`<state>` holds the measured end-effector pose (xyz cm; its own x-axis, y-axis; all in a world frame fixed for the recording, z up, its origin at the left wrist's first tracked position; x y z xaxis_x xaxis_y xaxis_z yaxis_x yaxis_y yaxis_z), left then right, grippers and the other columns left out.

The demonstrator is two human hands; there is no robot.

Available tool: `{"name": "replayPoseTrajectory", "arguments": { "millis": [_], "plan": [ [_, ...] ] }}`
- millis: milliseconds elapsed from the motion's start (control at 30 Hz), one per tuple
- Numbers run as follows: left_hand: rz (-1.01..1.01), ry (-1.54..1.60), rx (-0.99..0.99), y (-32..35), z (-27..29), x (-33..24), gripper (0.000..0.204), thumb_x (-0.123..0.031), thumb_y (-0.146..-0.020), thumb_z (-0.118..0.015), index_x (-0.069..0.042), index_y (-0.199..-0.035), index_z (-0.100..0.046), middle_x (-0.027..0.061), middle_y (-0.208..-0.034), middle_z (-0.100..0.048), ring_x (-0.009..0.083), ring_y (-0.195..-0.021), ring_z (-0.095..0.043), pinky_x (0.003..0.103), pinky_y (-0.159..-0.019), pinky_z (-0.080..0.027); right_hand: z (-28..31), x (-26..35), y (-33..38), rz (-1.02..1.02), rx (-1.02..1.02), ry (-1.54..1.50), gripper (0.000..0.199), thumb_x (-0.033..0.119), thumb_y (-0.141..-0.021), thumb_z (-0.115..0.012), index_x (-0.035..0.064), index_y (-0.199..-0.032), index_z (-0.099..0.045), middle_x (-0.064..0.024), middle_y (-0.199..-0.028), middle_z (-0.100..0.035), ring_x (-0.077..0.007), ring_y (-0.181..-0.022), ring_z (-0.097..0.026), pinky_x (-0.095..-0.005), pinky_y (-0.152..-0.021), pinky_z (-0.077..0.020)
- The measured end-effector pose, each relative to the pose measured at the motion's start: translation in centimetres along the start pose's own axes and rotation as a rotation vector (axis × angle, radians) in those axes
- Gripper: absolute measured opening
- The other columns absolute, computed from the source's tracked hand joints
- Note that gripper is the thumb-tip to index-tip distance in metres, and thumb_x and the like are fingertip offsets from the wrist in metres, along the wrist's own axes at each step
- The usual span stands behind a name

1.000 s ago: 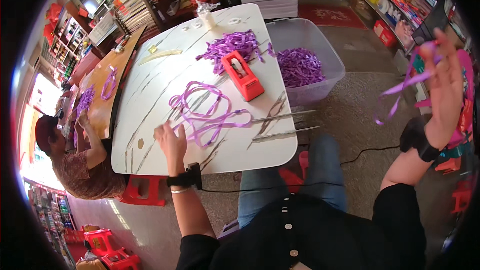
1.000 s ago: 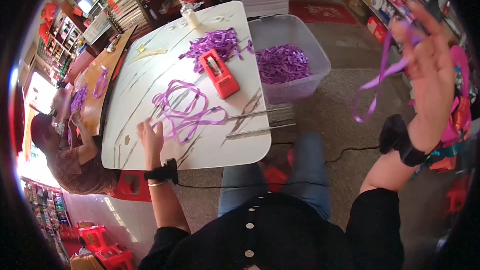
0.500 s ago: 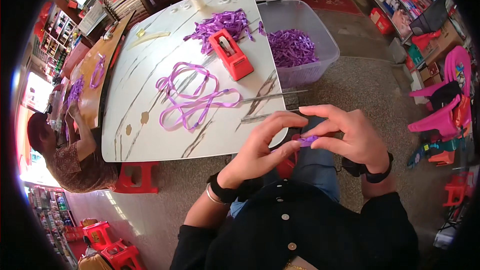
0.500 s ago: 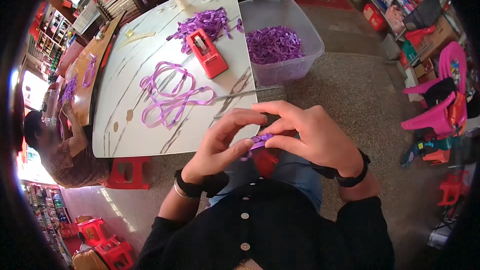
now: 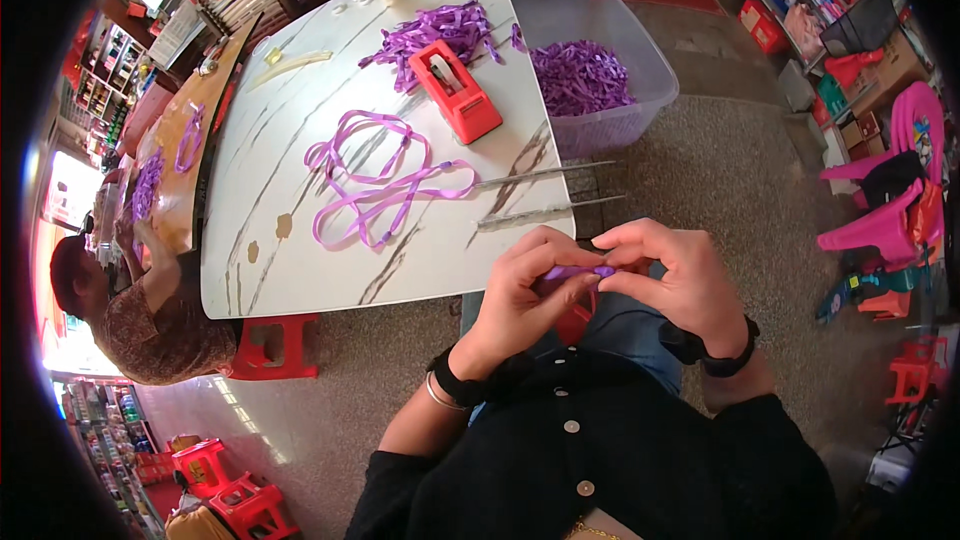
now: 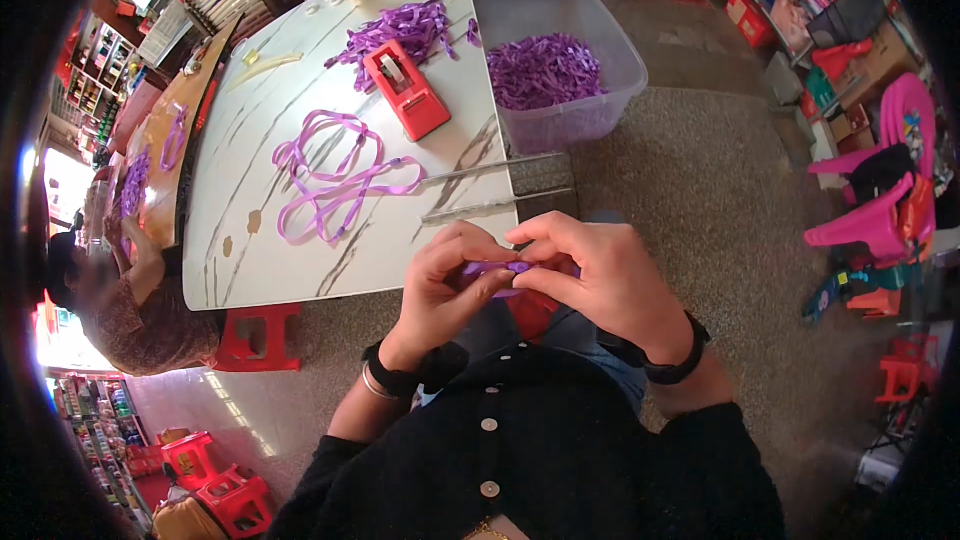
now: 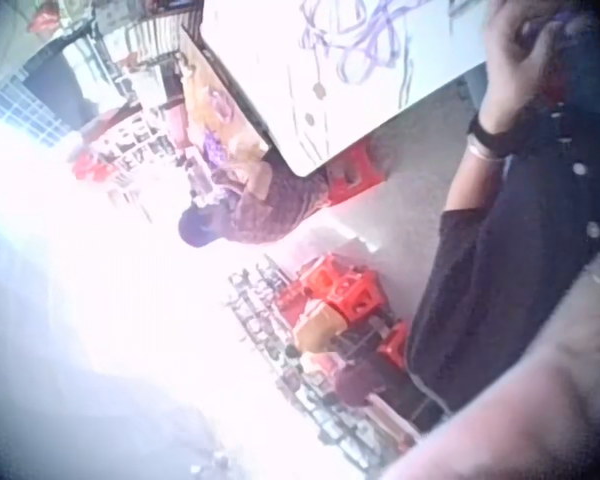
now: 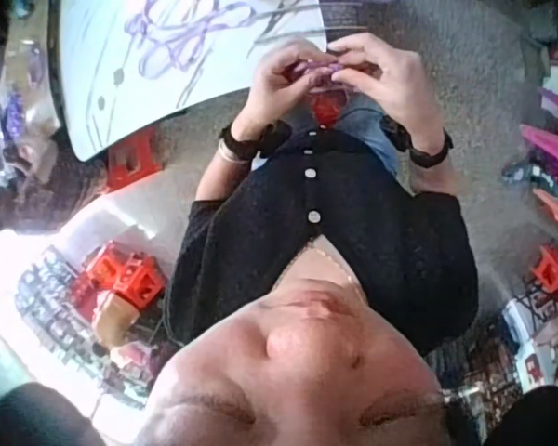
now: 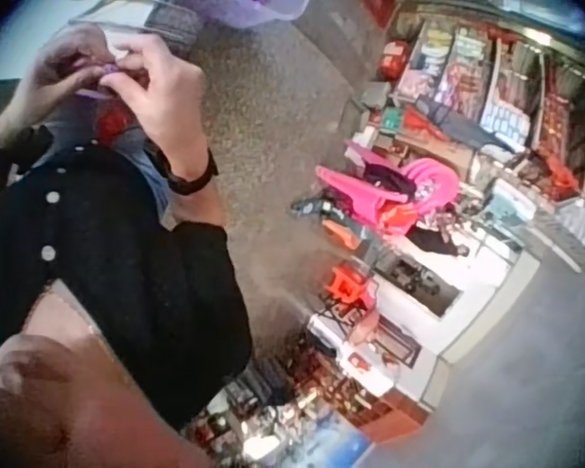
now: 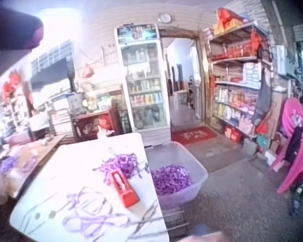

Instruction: Measuring, cutting, and tying purple ribbon into decorative bows.

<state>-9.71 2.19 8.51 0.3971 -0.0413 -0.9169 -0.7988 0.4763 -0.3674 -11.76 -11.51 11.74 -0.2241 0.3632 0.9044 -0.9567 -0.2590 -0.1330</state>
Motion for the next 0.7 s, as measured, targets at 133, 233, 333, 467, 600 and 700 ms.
{"name": "replayPoseTrajectory", "arguments": {
  "millis": [133, 233, 333, 467, 600, 700],
  "plan": [
    [0.008, -0.087, -0.044, 0.1, 0.1, -0.4, 0.017, 0.003, -0.068, -0.066, -0.002, -0.083, -0.062, 0.0051, -0.077, -0.055, 0.0138, -0.07, -0.053, 0.023, -0.059, -0.041, -0.4, -0.7, 0.1, -0.017, -0.018, -0.05, 0.029, 0.0, -0.069, -0.067, 0.0007, -0.096, -0.058, -0.0069, -0.078, -0.064, -0.0103, -0.069, -0.06, -0.021, -0.06, -0.0451],
    [-0.019, -0.162, -0.059, 0.0, 0.3, -0.7, 0.019, 0.003, -0.066, -0.068, -0.004, -0.083, -0.063, 0.0046, -0.075, -0.054, 0.0137, -0.067, -0.053, 0.024, -0.056, -0.041, -0.4, -0.6, 0.1, 0.006, -0.036, -0.026, 0.022, 0.0, -0.069, -0.067, 0.0002, -0.09, -0.061, -0.0074, -0.078, -0.064, -0.0103, -0.067, -0.059, -0.0215, -0.059, -0.0445],
    [-0.04, -0.191, -0.071, -0.1, 0.4, -0.8, 0.02, 0.002, -0.065, -0.068, -0.004, -0.083, -0.063, 0.0043, -0.074, -0.054, 0.0135, -0.065, -0.052, 0.023, -0.055, -0.041, -0.3, -0.6, 0.0, 0.037, -0.049, 0.04, 0.017, 0.001, -0.069, -0.067, 0.0002, -0.086, -0.062, -0.0073, -0.076, -0.062, -0.0108, -0.065, -0.057, -0.022, -0.057, -0.0433],
    [-0.059, -0.258, -0.099, -0.1, 0.6, -1.0, 0.021, 0.002, -0.065, -0.068, -0.004, -0.083, -0.063, 0.0042, -0.074, -0.054, 0.013, -0.062, -0.052, 0.022, -0.05, -0.04, -0.5, -0.9, -0.2, 0.048, -0.073, 0.023, 0.016, 0.003, -0.07, -0.066, 0.001, -0.085, -0.063, -0.0067, -0.074, -0.06, -0.0113, -0.061, -0.055, -0.0226, -0.055, -0.0418],
    [-0.122, -0.335, -0.102, -0.1, 0.7, -1.4, 0.022, 0.001, -0.066, -0.068, -0.006, -0.086, -0.063, 0.0054, -0.074, -0.053, 0.0173, -0.062, -0.055, 0.027, -0.052, -0.044, -0.6, -1.0, -0.4, 0.02, -0.022, -0.025, 0.017, 0.007, -0.071, -0.067, 0.0008, -0.085, -0.062, -0.0061, -0.073, -0.06, -0.0114, -0.06, -0.053, -0.0219, -0.054, -0.0407],
    [-0.175, -0.378, -0.115, -0.1, 0.7, -1.9, 0.021, 0.001, -0.066, -0.067, -0.006, -0.086, -0.062, 0.0056, -0.074, -0.053, 0.0177, -0.06, -0.055, 0.026, -0.051, -0.044, -0.6, -1.0, -0.5, 0.027, -0.044, -0.017, 0.018, 0.01, -0.071, -0.068, 0.0005, -0.085, -0.062, -0.0059, -0.073, -0.059, -0.0109, -0.061, -0.054, -0.0217, -0.053, -0.0401]
  ]
}}
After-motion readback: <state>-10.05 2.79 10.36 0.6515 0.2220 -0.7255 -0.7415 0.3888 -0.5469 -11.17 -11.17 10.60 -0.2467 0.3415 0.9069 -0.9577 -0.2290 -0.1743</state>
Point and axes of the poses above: each hand's wrist, its own y-axis away from the middle knuckle, its own z-axis out of the back of the hand, x = y × z, the point moved 6 cm from there along -y, towards the middle knuckle
